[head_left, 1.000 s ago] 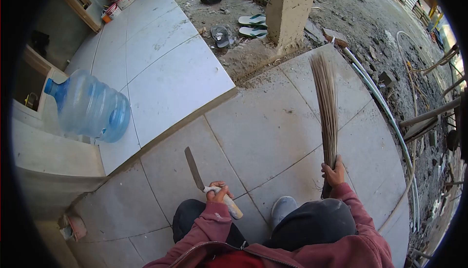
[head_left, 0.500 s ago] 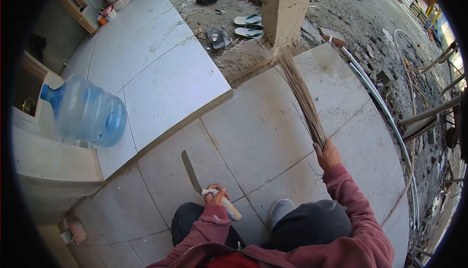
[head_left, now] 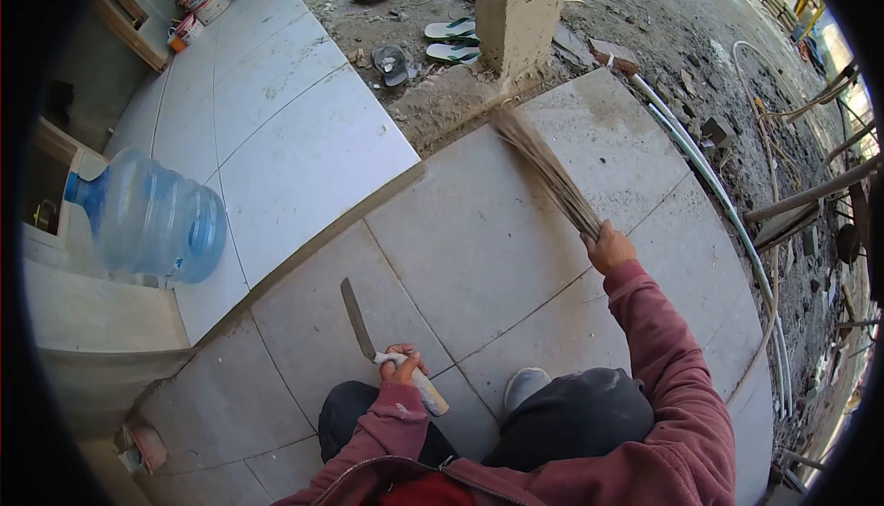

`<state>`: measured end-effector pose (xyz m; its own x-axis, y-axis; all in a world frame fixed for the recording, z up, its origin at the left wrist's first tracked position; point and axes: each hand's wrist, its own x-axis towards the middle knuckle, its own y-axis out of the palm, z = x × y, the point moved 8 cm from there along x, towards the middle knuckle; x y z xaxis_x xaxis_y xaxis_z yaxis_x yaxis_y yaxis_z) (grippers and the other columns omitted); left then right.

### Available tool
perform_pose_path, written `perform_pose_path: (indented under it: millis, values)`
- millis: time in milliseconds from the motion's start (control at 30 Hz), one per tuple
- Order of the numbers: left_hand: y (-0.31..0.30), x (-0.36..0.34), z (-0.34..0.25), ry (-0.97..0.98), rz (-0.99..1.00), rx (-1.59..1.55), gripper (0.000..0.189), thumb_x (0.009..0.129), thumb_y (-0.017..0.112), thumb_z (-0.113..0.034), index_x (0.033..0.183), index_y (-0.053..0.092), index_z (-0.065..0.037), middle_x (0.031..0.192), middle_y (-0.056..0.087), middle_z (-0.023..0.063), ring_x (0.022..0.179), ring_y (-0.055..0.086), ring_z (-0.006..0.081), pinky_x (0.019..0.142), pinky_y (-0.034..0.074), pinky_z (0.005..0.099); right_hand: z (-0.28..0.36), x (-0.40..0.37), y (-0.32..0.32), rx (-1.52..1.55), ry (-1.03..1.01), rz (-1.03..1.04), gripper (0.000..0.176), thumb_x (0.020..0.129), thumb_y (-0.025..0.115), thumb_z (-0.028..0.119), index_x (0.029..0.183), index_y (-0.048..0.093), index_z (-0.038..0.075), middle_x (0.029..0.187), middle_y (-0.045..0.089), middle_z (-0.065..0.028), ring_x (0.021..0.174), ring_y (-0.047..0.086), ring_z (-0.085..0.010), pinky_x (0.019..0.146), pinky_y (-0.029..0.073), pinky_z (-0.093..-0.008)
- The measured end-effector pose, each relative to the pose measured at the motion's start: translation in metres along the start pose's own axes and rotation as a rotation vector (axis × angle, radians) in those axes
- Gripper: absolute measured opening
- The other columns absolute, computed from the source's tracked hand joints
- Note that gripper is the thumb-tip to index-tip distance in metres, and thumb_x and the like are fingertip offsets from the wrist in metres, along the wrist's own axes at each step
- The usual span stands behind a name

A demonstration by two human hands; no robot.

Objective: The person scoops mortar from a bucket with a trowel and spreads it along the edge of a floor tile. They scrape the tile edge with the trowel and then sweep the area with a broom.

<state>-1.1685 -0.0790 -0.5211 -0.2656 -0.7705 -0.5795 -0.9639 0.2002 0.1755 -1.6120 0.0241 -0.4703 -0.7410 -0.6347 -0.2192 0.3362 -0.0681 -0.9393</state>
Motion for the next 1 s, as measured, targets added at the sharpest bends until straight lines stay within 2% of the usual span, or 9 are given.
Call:
perform_pose_path:
  millis: [67,233,333,500,567,700,800,900,1000]
  values:
    - [-0.007,0.003,0.004,0.024,0.002,-0.009,0.018,0.074,0.058,-0.004,0.088,0.047,-0.006,0.063,0.050,0.0058,0.050,0.051,0.0156,0.048,0.044,0.0295,-0.002,-0.003,-0.024,0.078,0.113,-0.076,0.042,0.080,0.055,0.038,0.088,0.042,-0.001,0.074,0.059,-0.0243,0.072,0.058,-0.0406,0.061,0.046,-0.0455]
    - [-0.003,0.006,0.012,0.003,-0.017,-0.024,0.017,0.074,0.058,-0.004,0.087,0.047,-0.006,0.063,0.050,0.0060,0.049,0.051,0.0159,0.048,0.044,0.0295,0.060,-0.021,-0.008,-0.208,-0.351,0.116,0.037,0.078,0.057,0.035,0.084,0.045,0.001,0.073,0.059,-0.0227,0.070,0.059,-0.0372,0.062,0.046,-0.0440]
    - [-0.002,0.003,0.003,0.042,0.005,-0.001,0.017,0.074,0.058,-0.004,0.087,0.047,-0.006,0.063,0.051,0.0061,0.048,0.051,0.0164,0.048,0.044,0.0297,0.003,0.036,-0.021,-0.137,-0.036,-0.106,0.035,0.076,0.058,0.033,0.086,0.048,0.002,0.073,0.061,-0.0184,0.068,0.060,-0.0346,0.059,0.047,-0.0429]
    - [0.000,0.007,0.002,0.030,-0.004,-0.022,0.018,0.073,0.059,-0.006,0.087,0.047,-0.005,0.063,0.051,0.0058,0.049,0.051,0.0162,0.048,0.044,0.0294,0.020,-0.012,-0.011,-0.142,-0.215,0.072,0.042,0.075,0.059,0.039,0.088,0.046,0.001,0.073,0.060,-0.0221,0.069,0.059,-0.0386,0.064,0.047,-0.0452]
    - [0.002,0.005,0.011,-0.020,-0.010,0.004,0.018,0.073,0.059,-0.007,0.086,0.047,-0.005,0.062,0.051,0.0059,0.049,0.051,0.0162,0.048,0.044,0.0293,-0.003,0.003,-0.012,-0.203,-0.160,0.080,0.043,0.076,0.058,0.039,0.091,0.048,0.000,0.074,0.060,-0.0239,0.073,0.059,-0.0392,0.066,0.047,-0.0452]
    - [0.002,0.002,0.003,0.026,0.054,0.006,0.017,0.073,0.058,-0.006,0.087,0.046,-0.006,0.061,0.050,0.0061,0.048,0.051,0.0169,0.048,0.044,0.0299,-0.075,0.042,-0.055,0.286,0.376,-0.250,0.045,0.078,0.057,0.039,0.092,0.053,-0.004,0.080,0.058,-0.0270,0.078,0.058,-0.0406,0.067,0.045,-0.0459]
    - [0.005,0.009,-0.002,0.061,0.027,0.027,0.017,0.074,0.057,-0.006,0.086,0.046,-0.006,0.062,0.050,0.0052,0.048,0.051,0.0163,0.047,0.044,0.0298,-0.027,-0.006,-0.055,0.170,0.063,-0.162,0.046,0.079,0.055,0.042,0.089,0.043,-0.001,0.075,0.057,-0.0261,0.073,0.057,-0.0418,0.063,0.044,-0.0466]
    - [0.005,0.003,0.006,0.006,-0.012,0.013,0.016,0.074,0.057,-0.006,0.086,0.046,-0.006,0.062,0.049,0.0046,0.048,0.051,0.0161,0.047,0.044,0.0294,0.044,-0.087,0.012,0.038,-0.416,0.204,0.047,0.079,0.054,0.045,0.091,0.040,0.001,0.076,0.056,-0.0228,0.070,0.057,-0.0402,0.059,0.045,-0.0460]
    - [0.003,0.005,0.005,0.028,0.007,-0.010,0.016,0.073,0.057,-0.005,0.086,0.046,-0.006,0.063,0.049,0.0051,0.048,0.050,0.0162,0.048,0.046,0.0293,0.039,-0.111,0.045,-0.198,-0.479,0.347,0.046,0.078,0.054,0.047,0.094,0.045,0.004,0.079,0.057,-0.0195,0.071,0.059,-0.0368,0.061,0.047,-0.0462]
